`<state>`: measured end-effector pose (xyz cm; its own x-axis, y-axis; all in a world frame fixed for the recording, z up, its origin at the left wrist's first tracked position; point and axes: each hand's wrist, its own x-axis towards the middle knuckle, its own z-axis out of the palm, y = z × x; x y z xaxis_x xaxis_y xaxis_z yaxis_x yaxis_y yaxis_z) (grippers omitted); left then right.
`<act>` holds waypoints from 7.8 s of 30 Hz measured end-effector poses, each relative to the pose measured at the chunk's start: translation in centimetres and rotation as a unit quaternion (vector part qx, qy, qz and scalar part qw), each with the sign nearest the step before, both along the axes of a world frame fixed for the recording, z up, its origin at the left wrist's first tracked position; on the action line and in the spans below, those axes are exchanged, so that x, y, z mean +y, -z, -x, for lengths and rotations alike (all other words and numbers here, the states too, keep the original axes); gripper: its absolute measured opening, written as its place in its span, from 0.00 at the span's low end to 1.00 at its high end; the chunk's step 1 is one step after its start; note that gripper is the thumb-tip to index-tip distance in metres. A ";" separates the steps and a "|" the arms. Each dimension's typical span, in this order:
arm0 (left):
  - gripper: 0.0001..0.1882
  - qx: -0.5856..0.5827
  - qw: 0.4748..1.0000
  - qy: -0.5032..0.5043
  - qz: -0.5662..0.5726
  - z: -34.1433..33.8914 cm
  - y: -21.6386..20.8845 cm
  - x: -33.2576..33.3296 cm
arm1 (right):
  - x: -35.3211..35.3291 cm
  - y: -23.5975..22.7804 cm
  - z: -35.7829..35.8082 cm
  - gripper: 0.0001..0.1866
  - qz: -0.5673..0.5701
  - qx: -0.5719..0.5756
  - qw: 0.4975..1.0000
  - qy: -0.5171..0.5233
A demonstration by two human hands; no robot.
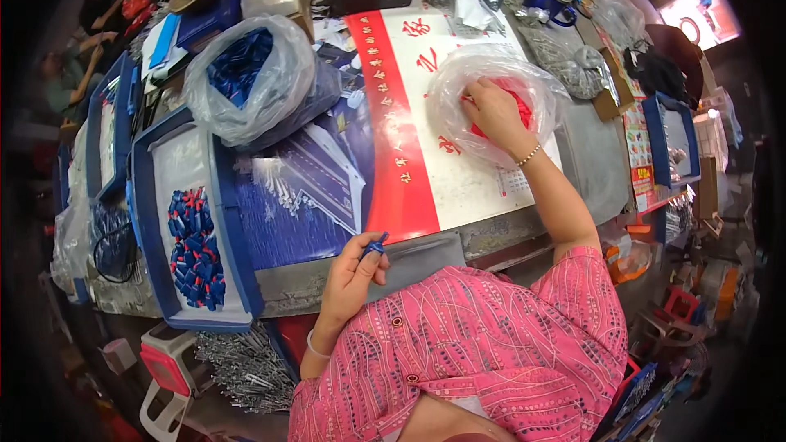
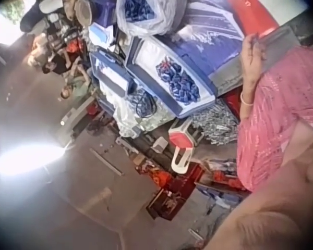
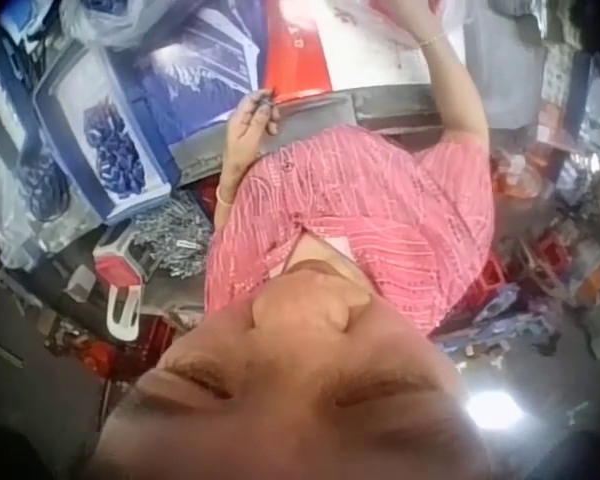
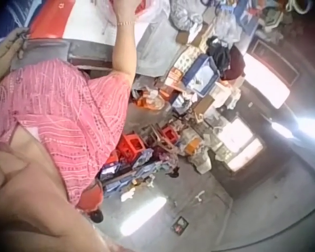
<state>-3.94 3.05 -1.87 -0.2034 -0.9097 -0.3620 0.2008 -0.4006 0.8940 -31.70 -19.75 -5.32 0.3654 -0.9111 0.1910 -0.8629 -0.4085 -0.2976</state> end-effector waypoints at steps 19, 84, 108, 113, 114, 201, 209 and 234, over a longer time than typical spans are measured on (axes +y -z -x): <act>0.15 0.163 0.987 0.005 -0.007 0.6 0.1 -2.2 | 12.3 -4.2 -5.9 0.11 -0.537 -0.538 0.648 -0.049; 0.10 0.158 0.987 -0.018 0.007 0.4 1.8 -0.8 | 14.1 -2.1 -10.7 0.05 -0.609 -0.653 0.450 -0.018; 0.10 0.215 0.974 0.048 -0.045 -0.7 1.0 -0.6 | 14.0 -3.5 -9.3 0.07 -0.403 -0.453 0.769 -0.204; 0.12 0.018 0.993 0.109 0.038 -1.3 0.6 -0.4 | 12.0 -5.3 -8.7 0.15 -0.076 -0.148 0.880 -0.446; 0.12 0.018 0.993 0.107 0.037 -1.2 0.9 -0.3 | 12.0 -5.5 -8.6 0.15 -0.077 -0.148 0.879 -0.447; 0.10 -0.035 0.985 0.155 0.071 -3.0 2.4 0.1 | 12.4 -3.7 -11.2 0.11 -0.079 -0.052 0.828 -0.553; 0.11 -0.414 0.819 0.028 0.395 -1.7 3.8 0.6 | 13.6 -1.8 -11.4 0.19 -0.656 -0.260 0.687 -0.173; 0.15 -0.204 0.952 0.026 0.228 -2.9 1.6 1.0 | 12.5 -4.1 -13.0 0.13 -0.159 0.000 0.870 -0.466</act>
<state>-1.02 4.03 -3.51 -0.1796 -0.9837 0.0098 -0.2095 0.0480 0.9766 -18.73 -7.30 -1.20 0.9741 -0.2256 -0.0171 -0.2011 -0.8283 -0.5230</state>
